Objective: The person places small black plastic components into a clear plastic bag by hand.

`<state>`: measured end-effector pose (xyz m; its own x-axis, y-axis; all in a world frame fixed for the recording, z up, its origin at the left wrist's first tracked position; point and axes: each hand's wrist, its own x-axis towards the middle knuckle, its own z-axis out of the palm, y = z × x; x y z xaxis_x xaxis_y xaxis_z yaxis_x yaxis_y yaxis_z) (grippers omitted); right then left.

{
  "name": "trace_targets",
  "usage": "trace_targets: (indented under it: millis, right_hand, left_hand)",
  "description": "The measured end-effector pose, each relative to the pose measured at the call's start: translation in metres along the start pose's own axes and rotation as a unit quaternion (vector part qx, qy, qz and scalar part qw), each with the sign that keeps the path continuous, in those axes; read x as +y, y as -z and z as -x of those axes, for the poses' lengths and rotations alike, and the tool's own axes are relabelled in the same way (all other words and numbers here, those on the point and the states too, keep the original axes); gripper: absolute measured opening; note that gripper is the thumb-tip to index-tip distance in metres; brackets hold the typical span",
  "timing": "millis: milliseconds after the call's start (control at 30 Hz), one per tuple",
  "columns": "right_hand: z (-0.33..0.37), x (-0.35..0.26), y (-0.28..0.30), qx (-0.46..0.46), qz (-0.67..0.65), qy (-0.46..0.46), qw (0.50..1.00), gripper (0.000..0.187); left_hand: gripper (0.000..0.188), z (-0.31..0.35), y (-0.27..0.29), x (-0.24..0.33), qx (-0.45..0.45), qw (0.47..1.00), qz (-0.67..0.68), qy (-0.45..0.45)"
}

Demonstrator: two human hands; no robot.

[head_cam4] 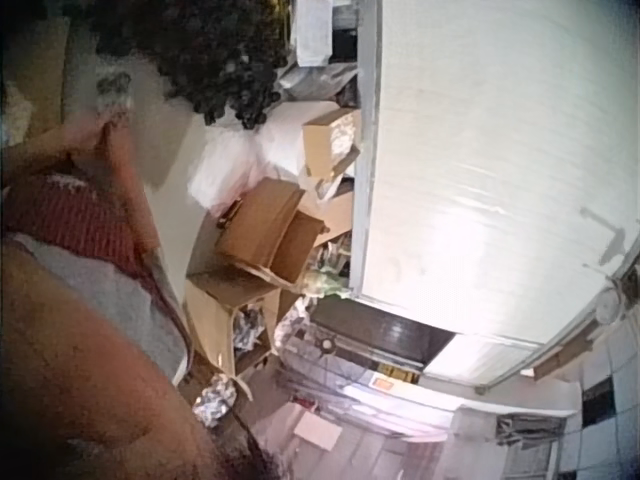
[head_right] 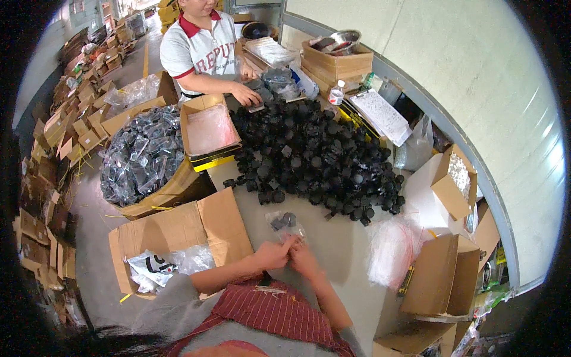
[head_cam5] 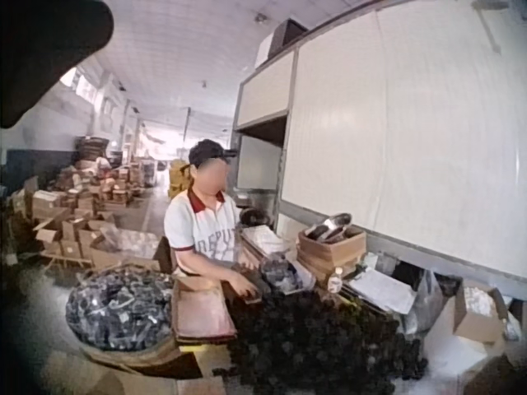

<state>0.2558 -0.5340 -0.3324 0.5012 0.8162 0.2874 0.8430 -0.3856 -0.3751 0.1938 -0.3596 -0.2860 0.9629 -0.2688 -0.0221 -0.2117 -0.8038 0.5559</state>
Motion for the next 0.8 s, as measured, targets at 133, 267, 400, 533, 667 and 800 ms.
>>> trace_targets:
  millis: [133, 267, 400, 533, 667, 800]
  right_hand:
    - [0.003, -0.028, 0.047, 0.069, -0.126, -0.077, 0.987, 0.037]
    - [-0.036, 0.011, 0.095, 0.176, -0.065, -0.174, 0.967, 0.031]
    - [-0.047, 0.074, 0.094, 0.225, 0.071, -0.232, 0.944, 0.052]
    - [-0.043, 0.066, 0.078, 0.114, 0.096, -0.222, 0.964, 0.055]
    - [-0.024, 0.056, 0.055, 0.106, 0.164, -0.179, 0.964, 0.029]
    - [-0.015, 0.029, 0.06, 0.165, 0.174, -0.166, 0.957, 0.011]
  left_hand:
    - [0.072, -0.002, -0.012, -0.022, -0.003, 0.999, -0.048, 0.009]
    - [0.076, -0.003, -0.017, -0.022, -0.039, 0.994, -0.097, 0.019]
    - [0.08, -0.015, 0.01, -0.009, -0.069, 0.991, -0.063, 0.096]
    - [0.08, -0.019, -0.003, -0.014, -0.023, 0.996, -0.034, 0.083]
    - [0.076, -0.013, -0.004, -0.015, 0.001, 0.997, -0.043, 0.064]
    - [0.073, 0.011, -0.002, -0.017, 0.012, 0.998, -0.053, 0.014]
